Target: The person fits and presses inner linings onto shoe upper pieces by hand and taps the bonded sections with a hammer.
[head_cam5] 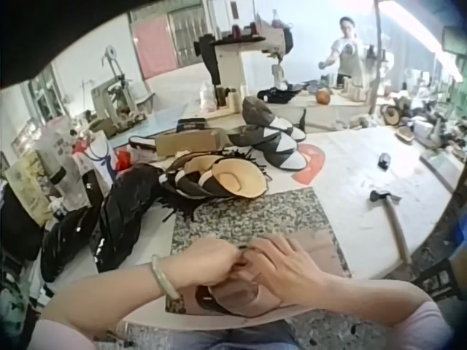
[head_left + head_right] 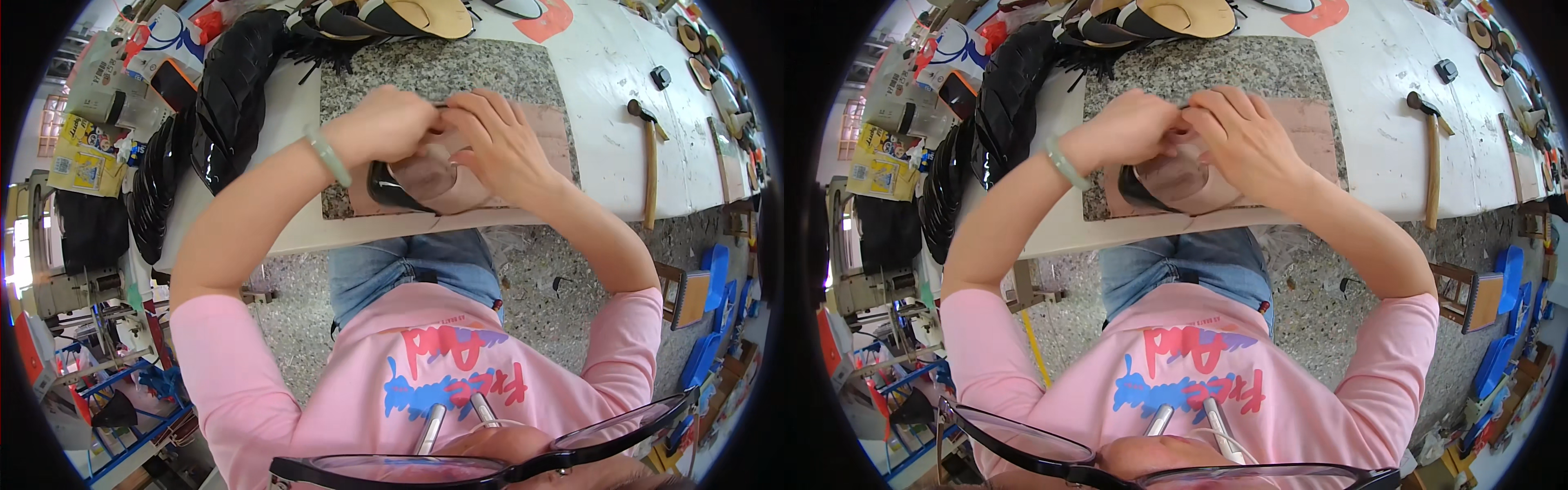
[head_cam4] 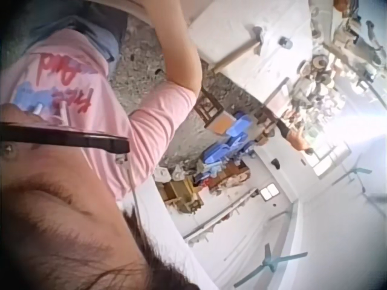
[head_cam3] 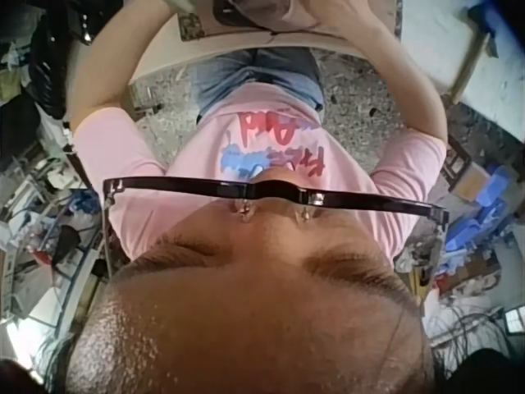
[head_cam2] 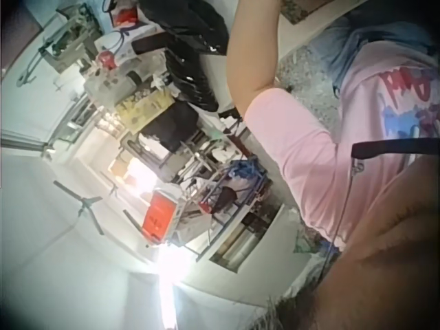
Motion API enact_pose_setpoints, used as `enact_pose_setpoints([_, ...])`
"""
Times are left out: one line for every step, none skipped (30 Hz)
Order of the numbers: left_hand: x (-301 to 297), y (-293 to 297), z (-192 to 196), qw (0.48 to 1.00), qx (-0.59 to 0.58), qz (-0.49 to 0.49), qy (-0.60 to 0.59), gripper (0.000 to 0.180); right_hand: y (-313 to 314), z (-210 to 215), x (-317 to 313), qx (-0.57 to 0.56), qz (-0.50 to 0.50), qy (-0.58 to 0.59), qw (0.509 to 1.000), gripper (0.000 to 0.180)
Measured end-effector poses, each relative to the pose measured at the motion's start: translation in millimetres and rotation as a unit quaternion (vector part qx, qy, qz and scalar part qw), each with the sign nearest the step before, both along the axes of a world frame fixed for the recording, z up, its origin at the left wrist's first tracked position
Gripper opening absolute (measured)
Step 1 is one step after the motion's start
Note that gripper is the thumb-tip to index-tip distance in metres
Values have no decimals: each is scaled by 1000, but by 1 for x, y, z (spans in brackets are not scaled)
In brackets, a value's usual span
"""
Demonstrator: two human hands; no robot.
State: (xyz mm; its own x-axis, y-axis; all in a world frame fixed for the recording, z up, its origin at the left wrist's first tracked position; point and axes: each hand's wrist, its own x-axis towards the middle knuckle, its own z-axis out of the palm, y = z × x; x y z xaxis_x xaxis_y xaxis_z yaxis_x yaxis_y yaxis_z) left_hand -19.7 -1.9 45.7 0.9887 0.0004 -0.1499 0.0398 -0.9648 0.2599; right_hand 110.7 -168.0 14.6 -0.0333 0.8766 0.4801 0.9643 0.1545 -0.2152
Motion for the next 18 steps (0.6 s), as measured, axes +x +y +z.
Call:
enact_pose_setpoints([4, -5, 2, 1000, -3, -1, 1, 12, 0, 1, -6, 15, 13, 63, 998, 37])
enact_pose_setpoints([8, -9, 4, 999, 22, -9, 48, 10, 1, -4, -8, -20, -1, 137, 990, 40])
enact_pose_setpoints([13, -11, 5, 994, 48, -24, 92, 9, 2, -12, -6, -20, -7, 137, 990, 40])
enact_pose_setpoints([9, -5, 0, 999, -5, -5, 46, 13, 6, -21, -3, -38, -11, 204, 978, 36])
enact_pose_setpoints([5, -1, -5, 999, -4, -6, 45, 13, 8, -26, 1, -55, -15, 270, 961, 33])
enact_pose_setpoints([-3, 1, -7, 1000, 3, 23, 6, 16, 8, -25, 1, -57, -13, 272, 961, 33])
enact_pose_setpoints([-7, 2, -9, 998, 10, 51, -34, 19, 7, -22, 1, -66, -20, 228, 971, 29])
enact_pose_setpoints([-8, 5, -11, 998, 9, 53, -32, 19, 7, -19, 1, -74, -28, 184, 980, 27])
enact_pose_setpoints([-4, 6, -4, 998, -19, 53, 35, 25, 9, -18, 2, -76, -27, 185, 979, 27])
enact_pose_setpoints([0, 7, 1, 992, -47, 51, 102, 30, 11, -18, 3, -95, -45, 178, 978, 27])
enact_pose_setpoints([2, 10, 3, 992, -48, 51, 103, 30, 13, -18, 4, -115, -63, 170, 977, 28])
enact_pose_setpoints([2, 13, 5, 987, -89, 64, 119, 30, 16, -17, 6, -116, -63, 171, 977, 28])
enact_pose_setpoints([3, 15, 6, 979, -130, 77, 135, 31, 19, -16, 8, -134, -60, 154, 977, 31])
enact_pose_setpoints([4, 16, 5, 979, -130, 77, 136, 31, 21, -14, 9, -152, -58, 137, 977, 33])
enact_pose_setpoints([4, 16, 5, 984, -112, 62, 126, 31, 23, -10, 8, -152, -58, 138, 977, 33])
enact_pose_setpoints([5, 17, 4, 988, -93, 47, 117, 30, 25, -5, 7, -185, -68, 135, 971, 33])
enact_pose_setpoints([5, 18, 3, 987, -93, 48, 119, 30, 27, -1, 6, -218, -77, 132, 964, 34])
enact_pose_setpoints([6, 17, 2, 989, -73, 45, 117, 28, 29, 1, 7, -219, -79, 134, 963, 34])
